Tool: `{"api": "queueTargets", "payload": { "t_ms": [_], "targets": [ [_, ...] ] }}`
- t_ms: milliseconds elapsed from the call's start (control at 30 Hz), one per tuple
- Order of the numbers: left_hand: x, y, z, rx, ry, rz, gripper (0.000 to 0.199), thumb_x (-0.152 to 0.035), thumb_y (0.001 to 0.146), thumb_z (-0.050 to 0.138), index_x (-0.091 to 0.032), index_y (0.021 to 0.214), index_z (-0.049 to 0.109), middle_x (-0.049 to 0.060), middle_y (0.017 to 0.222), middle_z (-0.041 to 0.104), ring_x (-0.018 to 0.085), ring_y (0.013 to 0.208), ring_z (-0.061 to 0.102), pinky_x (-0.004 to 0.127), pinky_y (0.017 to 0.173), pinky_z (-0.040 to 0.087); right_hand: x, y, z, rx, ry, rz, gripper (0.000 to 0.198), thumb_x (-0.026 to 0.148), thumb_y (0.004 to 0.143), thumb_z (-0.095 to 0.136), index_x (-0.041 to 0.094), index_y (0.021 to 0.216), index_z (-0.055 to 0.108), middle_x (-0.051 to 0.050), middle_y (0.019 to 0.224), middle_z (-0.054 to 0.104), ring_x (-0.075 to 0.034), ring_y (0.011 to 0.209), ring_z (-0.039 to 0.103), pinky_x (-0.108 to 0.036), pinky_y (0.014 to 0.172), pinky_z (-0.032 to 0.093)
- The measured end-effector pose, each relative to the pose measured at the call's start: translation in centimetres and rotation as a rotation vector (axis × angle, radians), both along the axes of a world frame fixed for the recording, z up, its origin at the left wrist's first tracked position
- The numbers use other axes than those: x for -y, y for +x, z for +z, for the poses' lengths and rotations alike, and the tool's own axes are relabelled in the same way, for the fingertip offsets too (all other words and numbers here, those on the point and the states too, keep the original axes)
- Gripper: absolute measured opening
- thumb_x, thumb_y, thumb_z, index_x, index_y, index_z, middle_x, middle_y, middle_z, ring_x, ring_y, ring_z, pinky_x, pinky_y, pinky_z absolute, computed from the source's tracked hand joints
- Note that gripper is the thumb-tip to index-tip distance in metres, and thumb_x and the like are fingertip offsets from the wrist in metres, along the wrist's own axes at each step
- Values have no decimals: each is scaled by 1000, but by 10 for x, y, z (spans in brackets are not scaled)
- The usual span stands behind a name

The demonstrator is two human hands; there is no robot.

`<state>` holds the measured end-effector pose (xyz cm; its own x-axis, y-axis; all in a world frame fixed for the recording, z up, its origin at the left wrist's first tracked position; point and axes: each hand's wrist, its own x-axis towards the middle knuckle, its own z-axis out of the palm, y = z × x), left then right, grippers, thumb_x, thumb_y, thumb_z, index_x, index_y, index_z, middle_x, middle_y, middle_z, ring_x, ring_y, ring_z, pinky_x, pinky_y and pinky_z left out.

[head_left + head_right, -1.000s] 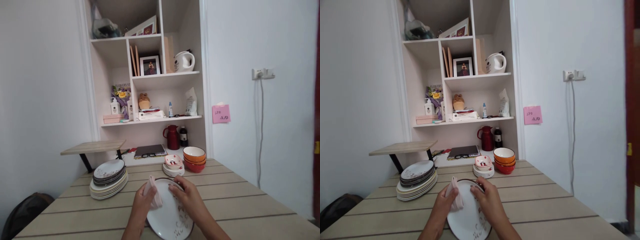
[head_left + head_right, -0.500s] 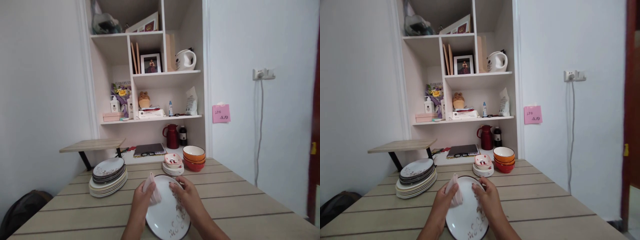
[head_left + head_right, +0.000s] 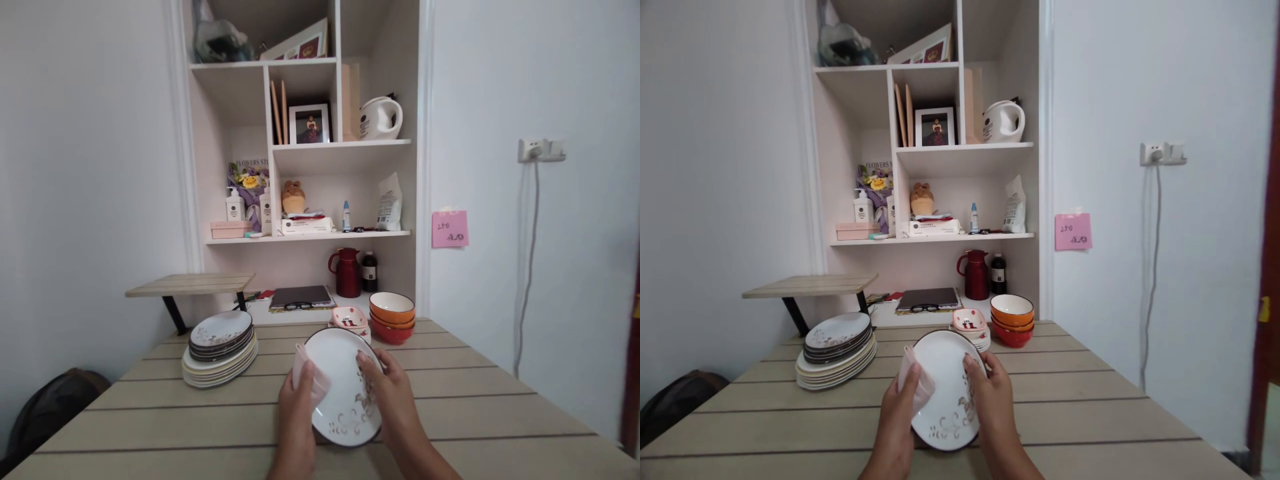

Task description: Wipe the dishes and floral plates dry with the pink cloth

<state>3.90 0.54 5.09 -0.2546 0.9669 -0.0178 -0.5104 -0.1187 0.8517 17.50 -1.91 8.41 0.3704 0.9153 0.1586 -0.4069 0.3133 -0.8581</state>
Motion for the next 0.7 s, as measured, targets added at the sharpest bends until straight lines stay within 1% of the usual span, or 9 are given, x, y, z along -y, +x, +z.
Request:
{"api": "queueTargets", "payload": {
  "t_ms": [133, 300, 400, 467, 600, 633, 700],
  "targets": [
    [5, 6, 0, 53, 22, -95, 68, -57, 58, 82, -12, 106, 65, 10, 83, 73, 25, 76, 70, 33, 68, 55, 0, 0, -3, -1, 33, -13, 33, 43, 68, 75, 20, 87, 62, -1, 72, 72, -20, 61, 65, -29, 55, 51],
    [17, 13, 7, 172, 24, -217, 64, -53, 66, 79, -14, 114, 62, 12, 93, 73, 27, 85, 71, 35, 72, 56, 2, 1, -5, -2, 52, -42, 36, 46, 71, 72, 22, 95, 60, -1, 72, 71, -19, 58, 63, -28, 49, 47],
    [24, 16, 12, 220, -5, -306, 63, -52, 67, 78, -15, 115, 62, 13, 96, 73, 27, 87, 71, 37, 73, 56, 3, 1, -3, 20, 89, -90, 35, 46, 72, 71, 22, 95, 61, 0, 73, 71, -18, 60, 62, -27, 50, 47],
    [28, 16, 16, 234, -12, -346, 61, -50, 67, 79, -15, 115, 63, 13, 98, 73, 28, 87, 71, 37, 76, 56, 4, 1, 0, 22, 109, -95, 34, 45, 73, 71, 22, 95, 61, 0, 74, 70, -18, 62, 62, -27, 51, 47],
    [32, 10, 28, 268, 49, -408, 58, -43, 64, 81, -16, 113, 66, 11, 104, 73, 29, 95, 69, 39, 84, 54, 4, 4, 5, 9, 120, -99, 34, 45, 70, 73, 22, 91, 60, 0, 76, 68, -18, 63, 61, -27, 54, 49],
    [32, 7, 31, 280, 70, -434, 58, -46, 64, 80, -17, 112, 67, 11, 105, 72, 30, 98, 68, 40, 87, 53, 3, 6, 6, 4, 118, -110, 34, 45, 70, 74, 22, 90, 59, 1, 74, 67, -17, 62, 60, -27, 53, 48],
    [31, 1, 36, 306, 104, -498, 61, -60, 65, 75, -19, 110, 69, 11, 108, 72, 31, 105, 65, 43, 91, 51, 2, 9, 7, -5, 103, -132, 35, 45, 68, 75, 22, 89, 60, 3, 69, 64, -16, 60, 58, -26, 52, 47]
  ]
}}
